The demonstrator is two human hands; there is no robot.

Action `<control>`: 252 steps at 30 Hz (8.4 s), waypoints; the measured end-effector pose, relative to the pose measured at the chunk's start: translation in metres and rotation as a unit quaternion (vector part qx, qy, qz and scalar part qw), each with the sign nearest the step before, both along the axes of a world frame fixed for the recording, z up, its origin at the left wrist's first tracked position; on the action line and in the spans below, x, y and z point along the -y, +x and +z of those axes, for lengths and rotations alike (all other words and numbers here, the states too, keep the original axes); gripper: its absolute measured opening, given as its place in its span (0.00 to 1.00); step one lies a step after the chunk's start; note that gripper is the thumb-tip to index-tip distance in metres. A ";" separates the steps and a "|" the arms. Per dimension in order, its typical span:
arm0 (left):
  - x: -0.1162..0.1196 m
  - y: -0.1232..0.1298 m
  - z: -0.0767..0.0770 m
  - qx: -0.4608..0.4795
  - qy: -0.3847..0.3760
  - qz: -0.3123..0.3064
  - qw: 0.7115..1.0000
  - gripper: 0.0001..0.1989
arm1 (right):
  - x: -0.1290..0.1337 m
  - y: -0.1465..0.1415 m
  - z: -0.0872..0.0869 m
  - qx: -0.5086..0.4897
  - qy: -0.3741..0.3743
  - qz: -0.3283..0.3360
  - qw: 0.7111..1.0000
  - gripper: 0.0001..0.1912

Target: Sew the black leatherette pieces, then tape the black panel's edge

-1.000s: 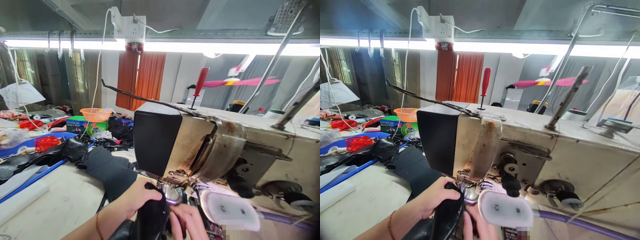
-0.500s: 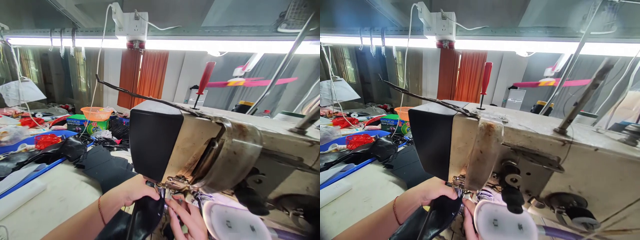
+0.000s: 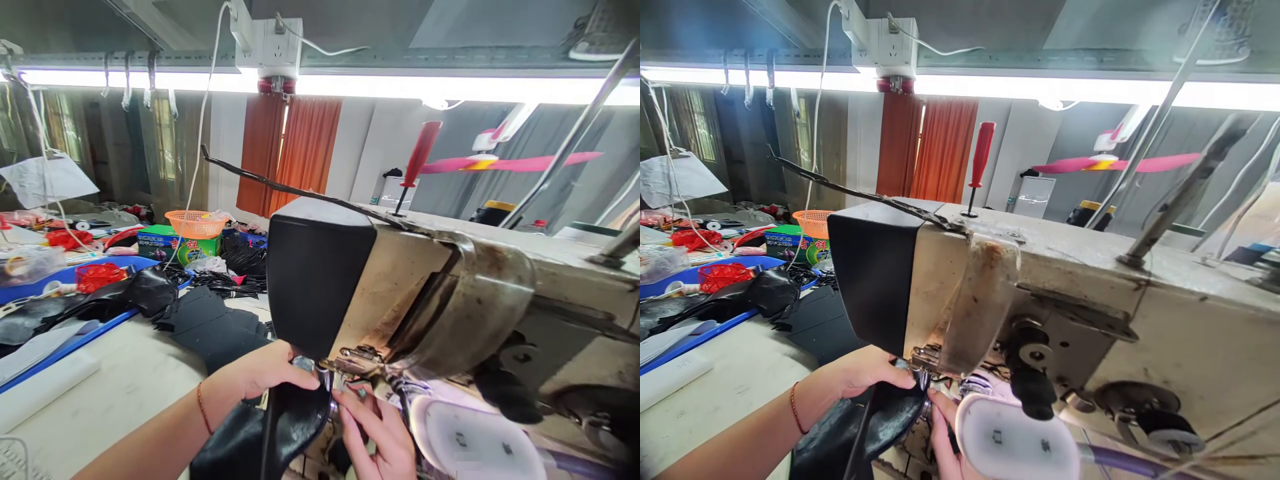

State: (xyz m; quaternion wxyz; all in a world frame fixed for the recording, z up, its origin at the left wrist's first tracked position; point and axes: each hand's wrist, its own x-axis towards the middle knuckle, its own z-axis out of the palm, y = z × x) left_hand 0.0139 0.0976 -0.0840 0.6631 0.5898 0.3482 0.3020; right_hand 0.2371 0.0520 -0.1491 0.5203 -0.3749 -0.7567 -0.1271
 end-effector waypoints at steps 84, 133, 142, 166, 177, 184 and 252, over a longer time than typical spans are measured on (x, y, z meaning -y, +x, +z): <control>0.026 0.023 -0.004 0.036 0.072 0.277 0.958 0.17 | 0.001 -0.007 -0.005 0.004 -0.046 -0.014 0.999 0.11; 0.039 0.005 -0.009 -0.181 0.732 0.102 0.649 0.16 | 0.000 0.000 0.001 0.013 -0.071 0.017 0.997 0.14; 0.048 0.003 -0.005 -0.175 0.733 0.088 0.651 0.12 | 0.045 -0.039 -0.006 -0.309 -0.249 0.050 0.916 0.14; 0.054 0.004 -0.005 -0.142 0.638 0.122 0.747 0.10 | 0.040 -0.059 0.003 -0.276 -0.173 0.118 0.938 0.08; 0.054 0.008 -0.006 -0.125 0.685 0.148 0.702 0.10 | 0.048 -0.067 0.004 -0.448 -0.321 0.104 0.828 0.18; 0.058 0.009 -0.001 -0.132 0.689 0.158 0.695 0.12 | 0.046 -0.070 0.005 -0.411 -0.283 0.099 0.861 0.13; 0.050 0.000 -0.001 -0.150 0.639 0.096 0.748 0.08 | 0.032 -0.033 0.055 0.011 -0.110 0.134 0.985 0.10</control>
